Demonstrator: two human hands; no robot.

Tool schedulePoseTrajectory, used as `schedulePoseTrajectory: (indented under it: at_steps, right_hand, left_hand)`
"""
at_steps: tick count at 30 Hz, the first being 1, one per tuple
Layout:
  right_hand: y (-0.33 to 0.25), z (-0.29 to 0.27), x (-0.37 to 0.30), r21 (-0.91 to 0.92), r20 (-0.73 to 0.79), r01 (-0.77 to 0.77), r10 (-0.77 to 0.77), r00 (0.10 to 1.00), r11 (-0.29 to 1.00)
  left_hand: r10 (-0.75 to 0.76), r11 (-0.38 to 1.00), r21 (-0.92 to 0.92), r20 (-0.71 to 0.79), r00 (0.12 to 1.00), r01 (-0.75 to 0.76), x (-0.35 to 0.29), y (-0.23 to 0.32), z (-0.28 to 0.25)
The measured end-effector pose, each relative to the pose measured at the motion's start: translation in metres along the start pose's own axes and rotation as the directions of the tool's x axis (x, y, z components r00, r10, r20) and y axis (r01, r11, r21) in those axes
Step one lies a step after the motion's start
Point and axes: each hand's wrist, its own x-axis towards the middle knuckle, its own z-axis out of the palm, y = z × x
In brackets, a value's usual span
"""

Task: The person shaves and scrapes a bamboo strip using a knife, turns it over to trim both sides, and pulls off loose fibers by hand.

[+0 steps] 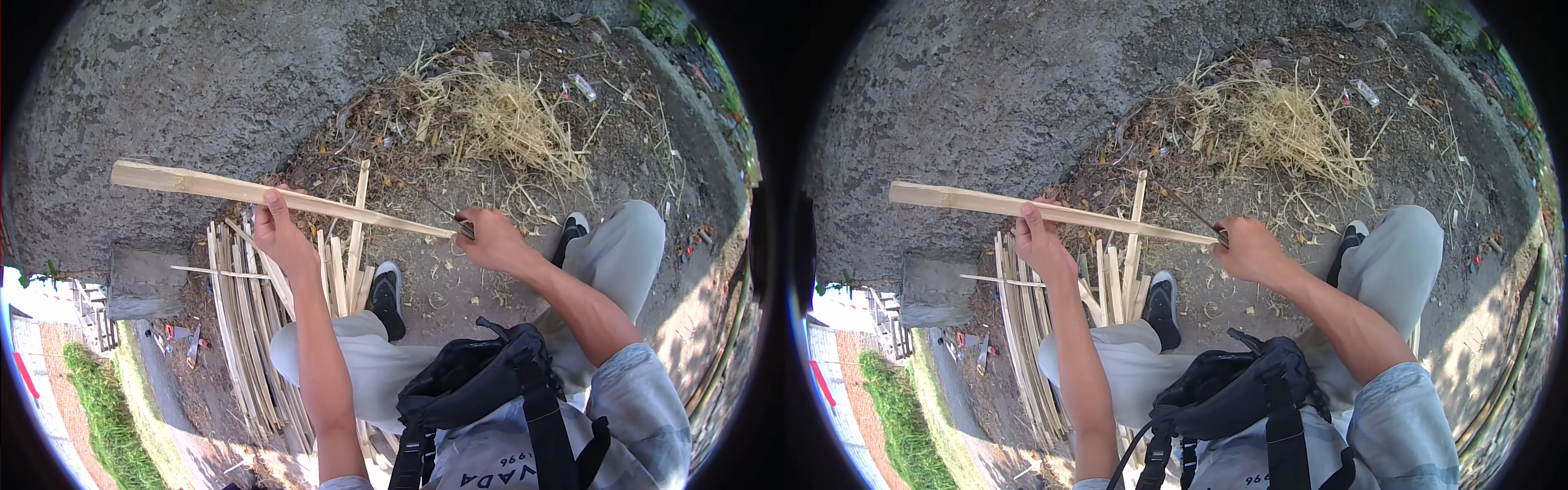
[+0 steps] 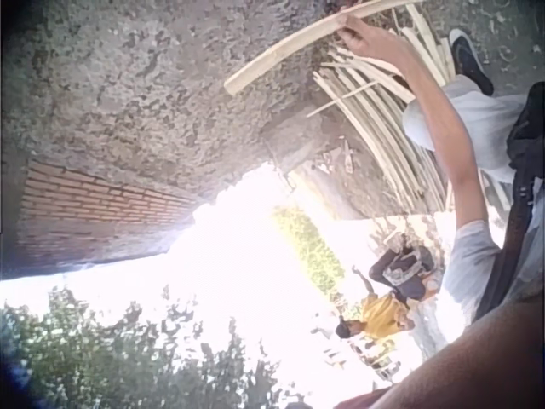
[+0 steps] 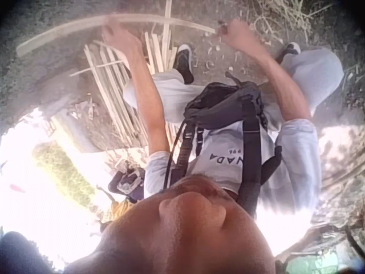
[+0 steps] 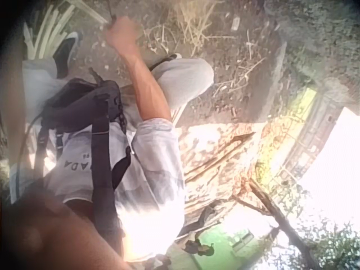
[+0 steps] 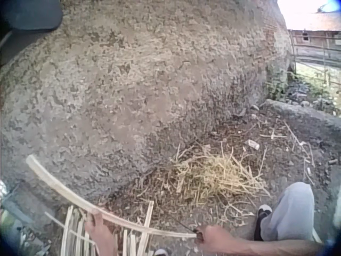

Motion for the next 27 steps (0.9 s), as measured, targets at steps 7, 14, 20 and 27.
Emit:
schedulePoseTrajectory:
  at_steps: [7, 14, 20, 27]
  right_hand:
    - [-0.001, 0.006, 0.002, 0.048, -0.001, 0.008, -0.008, 1.0, 0.999]
    - [0.0, 0.01, 0.005, 0.022, 0.053, 0.008, -0.009, 0.999, 1.0]
    - [0.002, 0.013, 0.006, 0.037, 0.041, -0.005, 0.003, 0.999, 0.999]
    - [-0.005, 0.007, 0.007, 0.057, 0.028, -0.05, 0.049, 0.998, 0.997]
  left_hand:
    - [0.319, 0.904, 0.333, -0.104, 0.942, -0.269, -0.014, 0.011, 0.005]
    - [0.449, 0.771, 0.475, 0.067, 0.891, -0.424, -0.015, 0.014, -0.003]
    - [0.036, 0.998, 0.044, 0.277, 0.96, -0.05, -0.009, 0.015, 0.001]
    - [0.14, 0.966, 0.111, 0.532, 0.835, -0.233, -0.014, 0.005, -0.002]
